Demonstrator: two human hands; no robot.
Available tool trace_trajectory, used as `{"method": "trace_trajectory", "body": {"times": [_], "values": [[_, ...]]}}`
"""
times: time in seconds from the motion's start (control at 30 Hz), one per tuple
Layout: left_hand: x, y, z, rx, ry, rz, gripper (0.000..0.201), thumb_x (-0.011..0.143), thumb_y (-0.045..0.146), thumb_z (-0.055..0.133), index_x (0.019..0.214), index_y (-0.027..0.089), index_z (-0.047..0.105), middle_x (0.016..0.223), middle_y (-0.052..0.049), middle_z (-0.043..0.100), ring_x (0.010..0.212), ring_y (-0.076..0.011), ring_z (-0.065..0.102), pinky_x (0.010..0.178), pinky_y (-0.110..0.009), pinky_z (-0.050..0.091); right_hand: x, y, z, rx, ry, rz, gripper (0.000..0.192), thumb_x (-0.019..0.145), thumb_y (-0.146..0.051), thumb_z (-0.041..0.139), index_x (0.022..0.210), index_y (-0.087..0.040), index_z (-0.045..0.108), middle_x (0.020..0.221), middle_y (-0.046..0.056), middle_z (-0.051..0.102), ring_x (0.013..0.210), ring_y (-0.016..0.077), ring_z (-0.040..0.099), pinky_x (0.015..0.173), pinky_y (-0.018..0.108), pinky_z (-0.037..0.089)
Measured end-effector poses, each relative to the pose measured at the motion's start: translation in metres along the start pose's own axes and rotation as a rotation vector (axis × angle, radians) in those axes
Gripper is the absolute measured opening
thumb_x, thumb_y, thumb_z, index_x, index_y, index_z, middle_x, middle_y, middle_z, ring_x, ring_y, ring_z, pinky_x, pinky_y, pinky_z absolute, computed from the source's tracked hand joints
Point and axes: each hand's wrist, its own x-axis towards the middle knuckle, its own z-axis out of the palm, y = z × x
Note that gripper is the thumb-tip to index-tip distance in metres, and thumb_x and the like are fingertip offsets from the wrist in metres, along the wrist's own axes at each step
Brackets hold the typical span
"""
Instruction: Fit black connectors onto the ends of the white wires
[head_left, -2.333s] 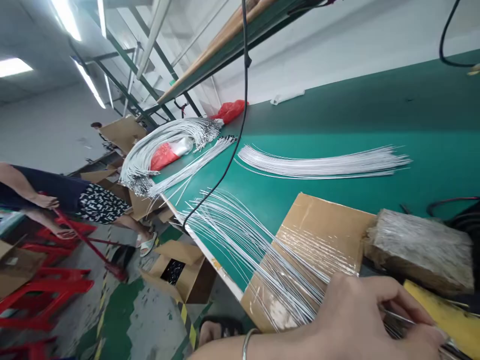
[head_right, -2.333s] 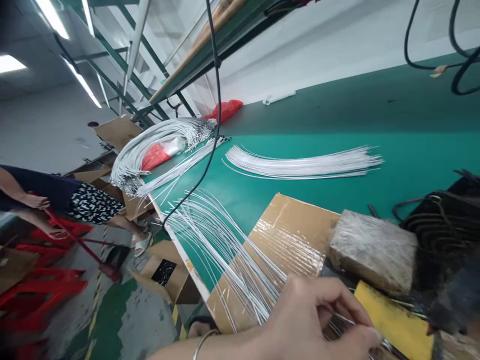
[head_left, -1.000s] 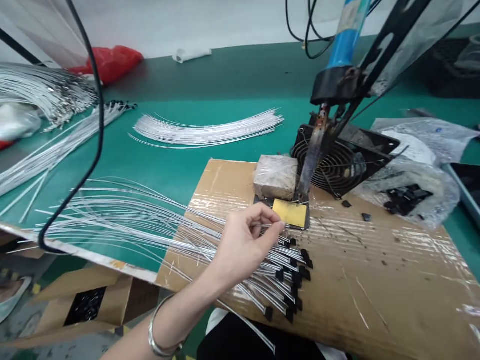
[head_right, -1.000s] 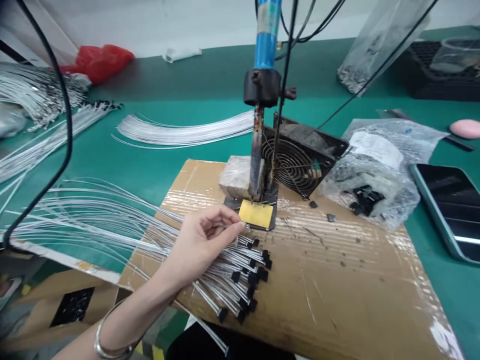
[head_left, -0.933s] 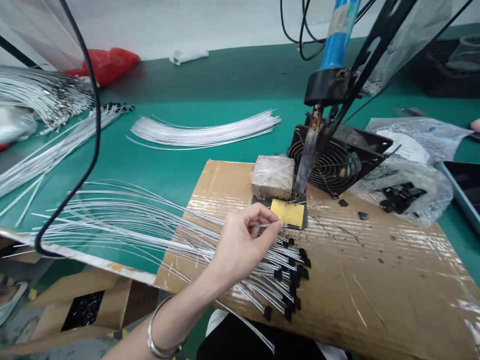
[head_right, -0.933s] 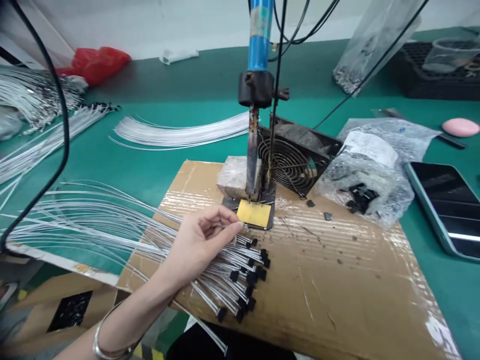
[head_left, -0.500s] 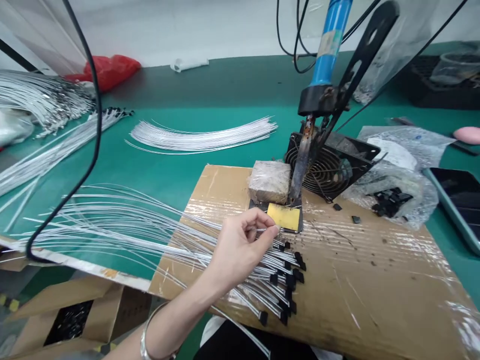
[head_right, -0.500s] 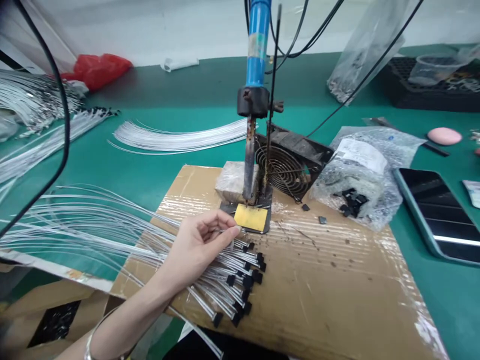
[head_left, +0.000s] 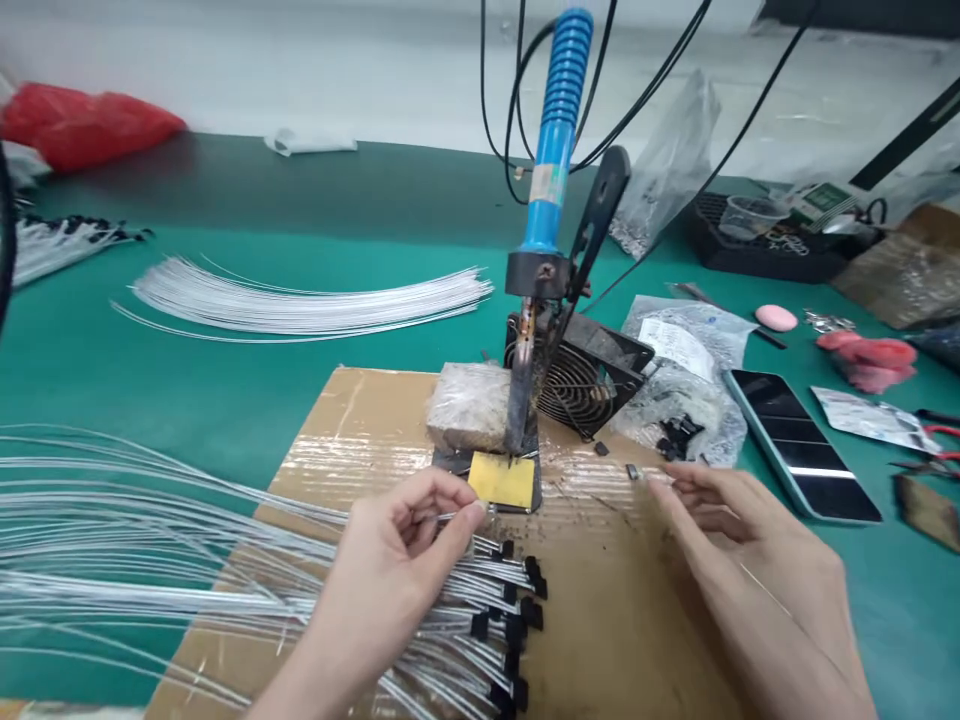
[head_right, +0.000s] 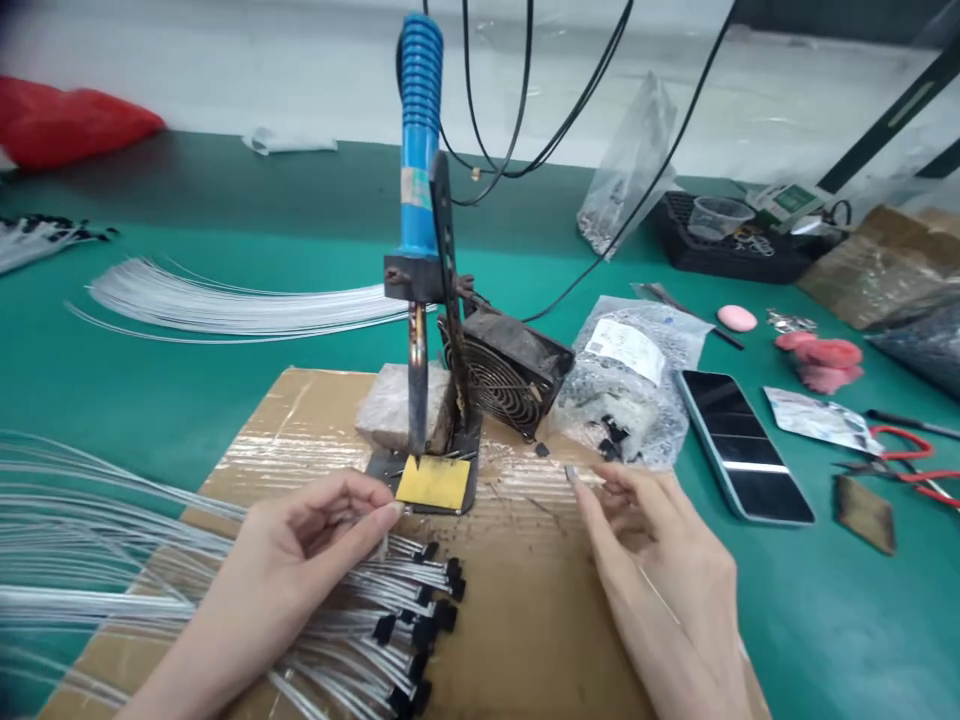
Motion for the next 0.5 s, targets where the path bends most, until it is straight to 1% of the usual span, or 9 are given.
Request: {"method": "trace_trajectory", "body": {"times": [0.07, 0.13, 0.17, 0.23, 0.3, 0.4, 0.47, 0.5], "values": [[0.000, 0.001, 0.000, -0.022, -0.012, -0.018, 0.024, 0.087, 0.042, 0.067, 0.082, 0.018, 0.069, 0.068, 0.002, 0.059, 0.062, -0.0142, 0.044, 0.057, -0.025, 0.032, 0.010, 0.001, 0.012, -0.087, -0.036, -0.061, 0.041, 0.085, -0.062, 0.062, 0.094, -0.024, 0.075, 0.086, 0.003, 0.072, 0.071, 0.0245, 0.069, 0.069, 0.039, 0.053], [0.001, 0.001, 0.001, -0.024, -0.015, -0.028, 0.028, 0.086, 0.045, 0.065, 0.082, 0.018, 0.068, 0.064, 0.003, 0.052, 0.058, -0.0140, 0.037, 0.054, -0.025, 0.028, 0.017, 0.003, 0.021, -0.171, -0.046, -0.122, 0.044, 0.085, -0.060, 0.051, 0.086, -0.021, 0.073, 0.079, 0.006, 0.070, 0.070, 0.0302, 0.067, 0.067, 0.044, 0.048], [0.002, 0.000, 0.001, -0.019, -0.018, -0.036, 0.029, 0.085, 0.046, 0.064, 0.082, 0.018, 0.068, 0.062, 0.003, 0.050, 0.057, -0.0140, 0.035, 0.053, -0.026, 0.026, 0.018, 0.004, 0.024, -0.210, -0.041, -0.145, 0.045, 0.086, -0.057, 0.047, 0.085, -0.021, 0.073, 0.077, 0.007, 0.069, 0.070, 0.0322, 0.067, 0.065, 0.045, 0.046], [0.002, -0.002, 0.001, -0.015, -0.022, -0.052, 0.030, 0.085, 0.047, 0.063, 0.083, 0.017, 0.068, 0.062, 0.003, 0.048, 0.056, -0.0143, 0.033, 0.053, -0.027, 0.024, 0.019, 0.004, 0.026, -0.265, -0.029, -0.175, 0.045, 0.089, -0.052, 0.042, 0.088, -0.020, 0.073, 0.078, 0.008, 0.070, 0.072, 0.0345, 0.068, 0.063, 0.044, 0.043], [0.001, -0.003, 0.000, -0.031, -0.030, -0.069, 0.029, 0.085, 0.047, 0.063, 0.083, 0.018, 0.067, 0.063, 0.003, 0.048, 0.057, -0.0147, 0.033, 0.054, -0.027, 0.024, 0.019, 0.002, 0.024, -0.290, -0.013, -0.188, 0.045, 0.088, -0.052, 0.042, 0.087, -0.020, 0.074, 0.078, 0.009, 0.071, 0.069, 0.0357, 0.069, 0.058, 0.043, 0.043], [-0.002, -0.002, 0.000, -0.060, 0.000, -0.064, 0.026, 0.086, 0.044, 0.064, 0.081, 0.019, 0.067, 0.061, 0.003, 0.046, 0.056, -0.0148, 0.034, 0.054, -0.028, 0.023, 0.018, -0.003, 0.015, -0.272, -0.014, -0.178, 0.043, 0.084, -0.052, 0.045, 0.080, -0.021, 0.075, 0.070, 0.008, 0.075, 0.061, 0.0356, 0.072, 0.053, 0.045, 0.048], [-0.003, -0.001, -0.001, -0.058, 0.028, -0.061, 0.023, 0.085, 0.042, 0.066, 0.079, 0.020, 0.068, 0.060, 0.003, 0.048, 0.055, -0.0149, 0.036, 0.053, -0.028, 0.023, 0.014, -0.006, 0.009, -0.220, -0.013, -0.151, 0.038, 0.084, -0.053, 0.051, 0.079, -0.025, 0.077, 0.067, 0.004, 0.077, 0.057, 0.0312, 0.074, 0.050, 0.043, 0.055], [-0.003, -0.001, -0.002, -0.051, 0.031, -0.061, 0.022, 0.084, 0.041, 0.068, 0.078, 0.020, 0.068, 0.060, 0.002, 0.050, 0.054, -0.0149, 0.038, 0.053, -0.028, 0.024, 0.011, -0.007, 0.008, -0.158, -0.009, -0.127, 0.036, 0.084, -0.053, 0.054, 0.080, -0.027, 0.078, 0.068, 0.001, 0.078, 0.056, 0.0276, 0.076, 0.049, 0.039, 0.059]]}}
